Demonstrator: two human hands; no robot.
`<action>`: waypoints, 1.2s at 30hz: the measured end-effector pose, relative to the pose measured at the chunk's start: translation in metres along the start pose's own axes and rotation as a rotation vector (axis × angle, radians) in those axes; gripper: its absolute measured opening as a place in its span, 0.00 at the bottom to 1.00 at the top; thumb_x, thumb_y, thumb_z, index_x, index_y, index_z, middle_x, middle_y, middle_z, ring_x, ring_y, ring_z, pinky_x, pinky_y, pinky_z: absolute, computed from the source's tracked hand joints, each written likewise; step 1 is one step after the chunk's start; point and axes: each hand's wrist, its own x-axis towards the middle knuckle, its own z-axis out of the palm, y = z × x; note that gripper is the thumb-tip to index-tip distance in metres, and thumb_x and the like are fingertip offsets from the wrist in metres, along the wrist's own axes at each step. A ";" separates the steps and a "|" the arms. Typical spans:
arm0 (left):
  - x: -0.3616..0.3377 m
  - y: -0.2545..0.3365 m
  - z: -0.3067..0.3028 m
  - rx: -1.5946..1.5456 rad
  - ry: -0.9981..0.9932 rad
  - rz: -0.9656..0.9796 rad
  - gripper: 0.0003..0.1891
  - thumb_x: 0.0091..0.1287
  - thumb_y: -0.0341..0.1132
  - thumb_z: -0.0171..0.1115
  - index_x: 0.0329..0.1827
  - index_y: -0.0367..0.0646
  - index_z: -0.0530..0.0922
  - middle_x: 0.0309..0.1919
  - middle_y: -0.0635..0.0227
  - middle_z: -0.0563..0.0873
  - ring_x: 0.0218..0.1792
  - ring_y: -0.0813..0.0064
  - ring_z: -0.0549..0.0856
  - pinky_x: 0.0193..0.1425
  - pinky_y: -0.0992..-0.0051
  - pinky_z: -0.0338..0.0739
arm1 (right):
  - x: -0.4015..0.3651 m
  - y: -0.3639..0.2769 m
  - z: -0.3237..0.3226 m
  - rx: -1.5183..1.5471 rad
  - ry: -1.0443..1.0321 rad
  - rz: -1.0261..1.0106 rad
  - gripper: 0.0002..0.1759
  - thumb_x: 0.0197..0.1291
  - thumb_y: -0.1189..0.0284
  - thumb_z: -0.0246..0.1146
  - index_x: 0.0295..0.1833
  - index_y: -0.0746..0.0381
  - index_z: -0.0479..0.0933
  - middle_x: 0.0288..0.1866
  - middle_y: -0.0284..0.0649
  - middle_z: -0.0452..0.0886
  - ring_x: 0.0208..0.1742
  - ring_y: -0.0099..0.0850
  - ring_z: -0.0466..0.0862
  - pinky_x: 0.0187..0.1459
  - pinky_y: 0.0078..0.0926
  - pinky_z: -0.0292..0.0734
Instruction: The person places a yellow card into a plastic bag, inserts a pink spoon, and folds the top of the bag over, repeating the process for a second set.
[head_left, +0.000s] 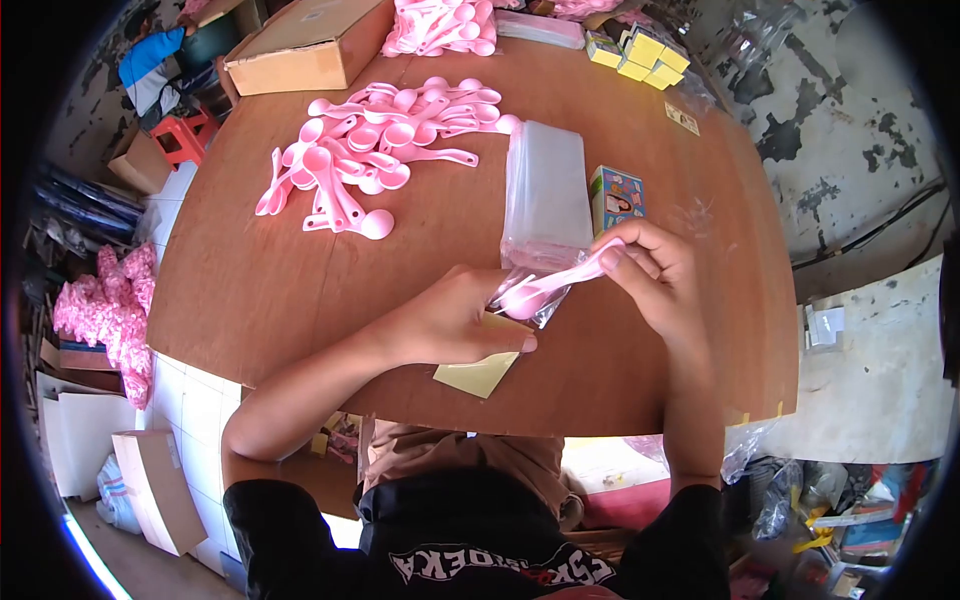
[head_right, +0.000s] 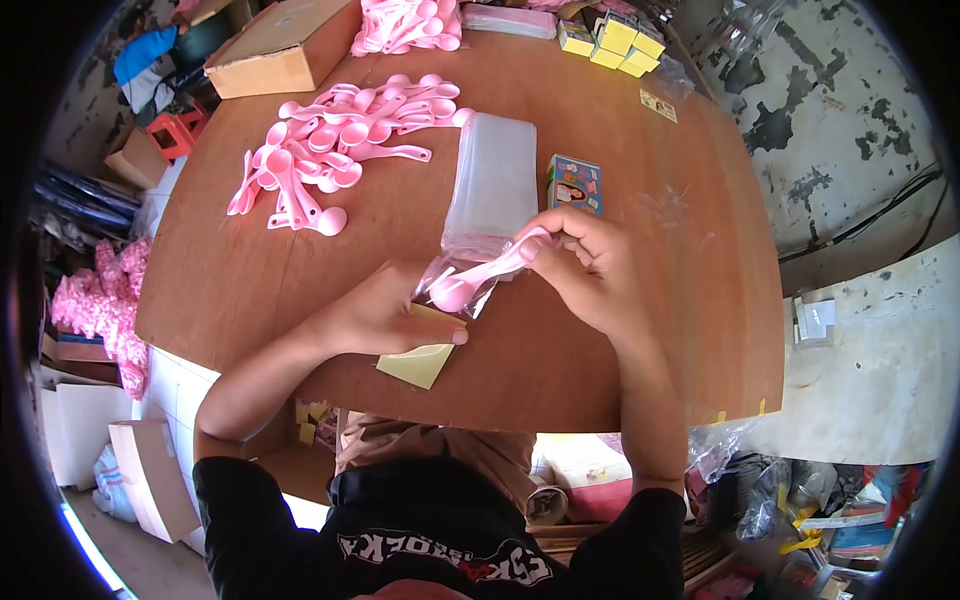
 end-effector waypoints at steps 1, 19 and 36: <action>0.000 -0.001 0.001 0.035 0.024 0.069 0.17 0.61 0.37 0.72 0.48 0.35 0.80 0.31 0.60 0.86 0.34 0.77 0.83 0.43 0.69 0.77 | 0.001 -0.002 0.007 0.027 0.011 0.012 0.04 0.66 0.79 0.61 0.44 0.69 0.78 0.37 0.34 0.81 0.41 0.19 0.80 0.43 0.18 0.75; -0.004 0.002 0.004 0.058 0.138 0.044 0.26 0.80 0.47 0.45 0.36 0.28 0.78 0.21 0.54 0.81 0.23 0.66 0.79 0.33 0.65 0.75 | 0.004 0.010 0.047 -0.324 0.151 -0.276 0.07 0.59 0.77 0.68 0.42 0.66 0.80 0.47 0.41 0.81 0.46 0.26 0.83 0.45 0.23 0.78; -0.002 0.001 0.008 -0.014 0.179 0.130 0.20 0.79 0.40 0.47 0.40 0.30 0.79 0.22 0.52 0.80 0.22 0.64 0.81 0.31 0.66 0.76 | -0.005 0.006 0.035 0.212 -0.036 0.131 0.06 0.65 0.78 0.65 0.43 0.71 0.80 0.41 0.40 0.85 0.43 0.23 0.85 0.47 0.19 0.81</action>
